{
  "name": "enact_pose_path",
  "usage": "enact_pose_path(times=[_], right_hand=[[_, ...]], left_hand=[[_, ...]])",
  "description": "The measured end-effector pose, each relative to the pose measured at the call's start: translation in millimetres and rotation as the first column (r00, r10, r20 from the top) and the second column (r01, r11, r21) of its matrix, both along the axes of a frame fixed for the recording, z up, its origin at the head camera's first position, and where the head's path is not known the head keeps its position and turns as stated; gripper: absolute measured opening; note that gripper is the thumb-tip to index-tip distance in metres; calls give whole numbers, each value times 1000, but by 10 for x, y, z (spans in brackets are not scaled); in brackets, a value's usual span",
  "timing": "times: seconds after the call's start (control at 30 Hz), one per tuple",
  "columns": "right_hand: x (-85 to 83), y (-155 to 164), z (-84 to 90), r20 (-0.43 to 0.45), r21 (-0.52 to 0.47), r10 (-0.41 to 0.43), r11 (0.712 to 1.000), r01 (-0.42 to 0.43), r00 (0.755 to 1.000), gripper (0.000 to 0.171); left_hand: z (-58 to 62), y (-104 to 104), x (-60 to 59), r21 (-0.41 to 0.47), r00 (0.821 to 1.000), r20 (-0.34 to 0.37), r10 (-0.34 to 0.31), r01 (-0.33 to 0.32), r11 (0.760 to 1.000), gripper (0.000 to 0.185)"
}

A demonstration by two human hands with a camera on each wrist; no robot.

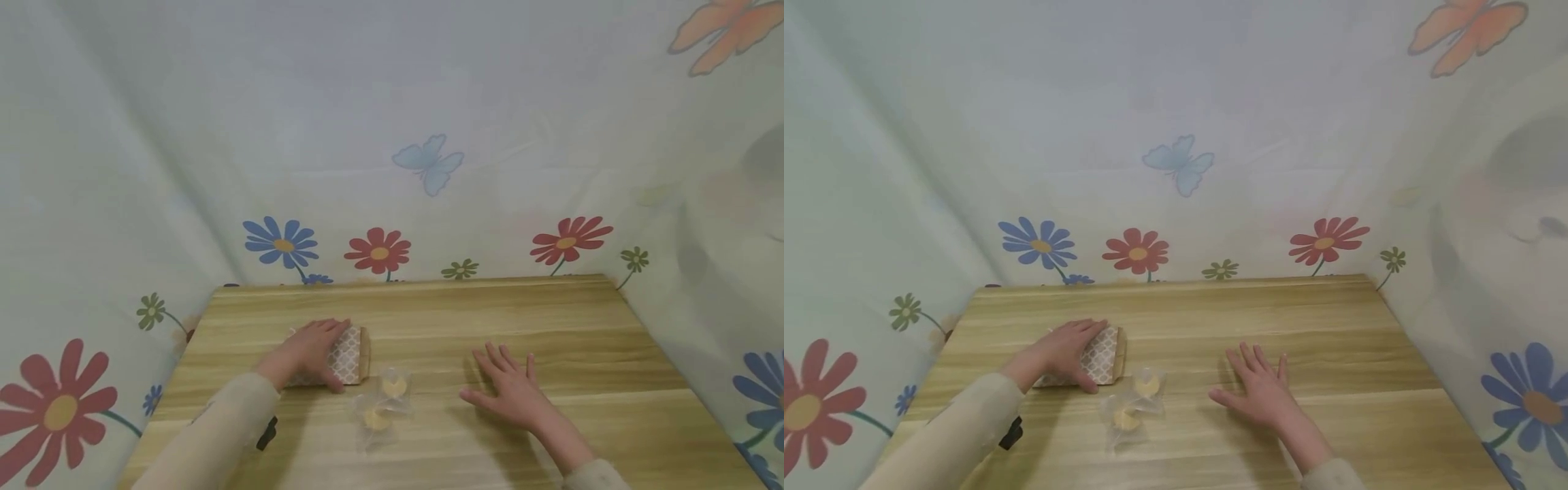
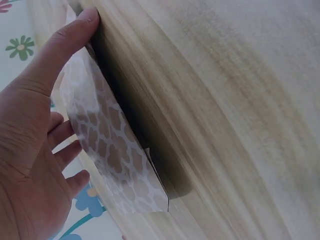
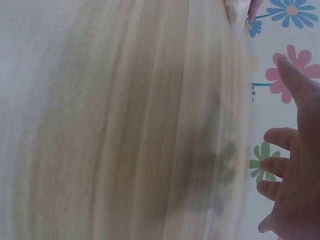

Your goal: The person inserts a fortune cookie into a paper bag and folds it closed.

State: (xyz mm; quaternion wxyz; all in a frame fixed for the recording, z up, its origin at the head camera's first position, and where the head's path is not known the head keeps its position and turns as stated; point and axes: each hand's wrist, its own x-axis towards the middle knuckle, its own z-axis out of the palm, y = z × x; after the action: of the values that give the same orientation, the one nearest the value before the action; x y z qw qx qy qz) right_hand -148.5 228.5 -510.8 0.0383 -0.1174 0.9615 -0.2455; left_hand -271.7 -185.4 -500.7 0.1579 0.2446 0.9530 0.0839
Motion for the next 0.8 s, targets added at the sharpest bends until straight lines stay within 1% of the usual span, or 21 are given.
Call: enact_pose_path(times=[0.13,0.23,0.33,0.43,0.6,0.7,0.8], right_hand=[[-17,-22,13,-7,-9,1,1000,-1,1000,90],[-37,-40,19,-9,-14,3,1000,-3,1000,90],[-54,-66,29,-10,-23,5,1000,-6,1000,91],[-74,-89,39,-17,-29,15,999,-15,1000,91],[-116,-138,46,-36,-53,36,998,-38,999,89],[-159,-181,48,-53,-68,54,996,-58,997,88],[-214,-238,70,-66,-92,75,992,-81,995,86]], left_hand=[[0,18,22,6,1000,-9,3,-3,1000,132],[-23,16,35,8,1000,-18,-5,6,1000,130],[-46,6,50,11,999,-44,-19,20,1000,127],[-66,-6,65,41,997,-78,-25,28,999,125],[-123,-13,78,117,993,-117,-7,20,993,124],[-153,-1,89,140,992,-128,11,7,990,125],[-149,19,109,153,990,-139,21,0,988,124]])
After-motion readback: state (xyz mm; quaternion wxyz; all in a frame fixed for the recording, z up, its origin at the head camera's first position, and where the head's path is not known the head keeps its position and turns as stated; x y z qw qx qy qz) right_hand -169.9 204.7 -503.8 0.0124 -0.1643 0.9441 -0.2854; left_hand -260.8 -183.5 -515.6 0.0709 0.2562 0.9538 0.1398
